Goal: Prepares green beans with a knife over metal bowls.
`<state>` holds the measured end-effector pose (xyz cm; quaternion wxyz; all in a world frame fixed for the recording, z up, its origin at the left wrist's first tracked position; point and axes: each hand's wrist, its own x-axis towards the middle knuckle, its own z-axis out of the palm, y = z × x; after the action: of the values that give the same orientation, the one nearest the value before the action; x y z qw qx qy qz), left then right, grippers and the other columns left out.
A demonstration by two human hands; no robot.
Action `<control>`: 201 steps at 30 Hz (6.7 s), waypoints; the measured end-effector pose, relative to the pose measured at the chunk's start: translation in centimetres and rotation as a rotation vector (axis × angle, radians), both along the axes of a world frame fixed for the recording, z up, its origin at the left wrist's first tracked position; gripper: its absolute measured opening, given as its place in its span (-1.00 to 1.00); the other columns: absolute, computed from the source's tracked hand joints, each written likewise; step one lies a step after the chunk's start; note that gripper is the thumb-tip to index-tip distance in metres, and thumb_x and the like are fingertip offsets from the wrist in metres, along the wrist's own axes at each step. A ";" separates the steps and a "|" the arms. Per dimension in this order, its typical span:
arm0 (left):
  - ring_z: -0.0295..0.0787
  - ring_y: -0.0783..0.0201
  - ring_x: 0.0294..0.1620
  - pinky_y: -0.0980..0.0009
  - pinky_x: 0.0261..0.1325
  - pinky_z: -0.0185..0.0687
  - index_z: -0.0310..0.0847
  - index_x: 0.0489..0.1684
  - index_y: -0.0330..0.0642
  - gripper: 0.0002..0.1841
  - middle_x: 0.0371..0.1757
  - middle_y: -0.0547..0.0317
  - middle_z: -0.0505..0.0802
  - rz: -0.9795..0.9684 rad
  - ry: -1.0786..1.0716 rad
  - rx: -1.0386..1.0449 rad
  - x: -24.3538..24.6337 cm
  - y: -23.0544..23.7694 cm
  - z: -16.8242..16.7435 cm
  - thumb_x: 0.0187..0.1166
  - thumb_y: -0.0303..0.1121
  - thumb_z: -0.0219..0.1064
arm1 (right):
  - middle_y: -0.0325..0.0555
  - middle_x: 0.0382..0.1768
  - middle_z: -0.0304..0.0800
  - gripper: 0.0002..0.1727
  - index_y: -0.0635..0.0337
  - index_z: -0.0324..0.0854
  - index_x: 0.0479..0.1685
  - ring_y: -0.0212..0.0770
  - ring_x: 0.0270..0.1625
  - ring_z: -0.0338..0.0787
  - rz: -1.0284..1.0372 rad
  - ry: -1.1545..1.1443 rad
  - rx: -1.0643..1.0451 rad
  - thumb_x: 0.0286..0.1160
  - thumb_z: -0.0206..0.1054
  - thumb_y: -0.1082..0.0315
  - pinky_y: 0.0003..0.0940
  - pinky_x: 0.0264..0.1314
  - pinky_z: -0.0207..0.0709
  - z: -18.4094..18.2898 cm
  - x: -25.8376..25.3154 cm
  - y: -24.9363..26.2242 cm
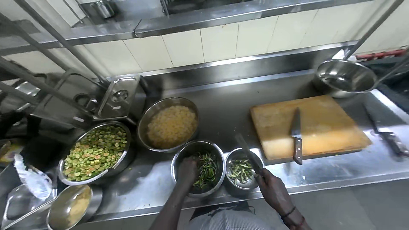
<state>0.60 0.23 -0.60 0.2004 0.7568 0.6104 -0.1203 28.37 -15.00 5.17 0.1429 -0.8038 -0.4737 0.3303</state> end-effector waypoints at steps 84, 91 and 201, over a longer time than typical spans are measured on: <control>0.62 0.39 -0.41 0.48 -0.25 0.58 0.73 -0.48 -0.25 -0.89 -0.44 0.20 0.76 0.438 -1.269 -0.404 5.9 -3.4 6.9 0.45 -0.54 0.50 | 0.09 -0.27 0.78 -0.58 0.15 0.62 0.17 0.12 -0.13 0.83 0.337 0.127 -0.013 0.79 0.02 0.03 0.12 0.00 0.64 2.1 -2.0 -0.4; 0.59 0.43 -0.52 0.54 -0.44 0.53 0.71 -0.33 -0.31 -0.95 -0.42 0.13 0.79 0.583 -1.439 -0.631 6.9 -4.6 6.5 0.43 -0.60 0.46 | 0.08 -0.32 0.72 -0.58 0.19 0.62 0.11 0.10 -0.18 0.79 0.346 0.174 -0.012 0.79 0.03 0.03 0.09 -0.03 0.62 2.3 -2.5 -0.2; 0.76 -0.04 0.28 0.04 0.34 0.69 0.78 0.11 -0.20 -0.77 0.19 -0.09 0.81 -0.483 -0.219 -0.156 6.5 -12.6 -2.1 0.64 -0.42 0.26 | -0.16 -0.69 0.41 -0.71 0.16 0.56 -0.21 -0.33 -0.76 0.44 -0.295 1.021 0.023 0.81 0.11 0.16 -0.46 -0.71 0.48 -1.8 5.1 -4.9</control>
<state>7.11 -12.38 -2.68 0.2886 0.8712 0.3758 -0.1286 33.45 -19.90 3.41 0.4090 -0.5970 -0.2292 0.6509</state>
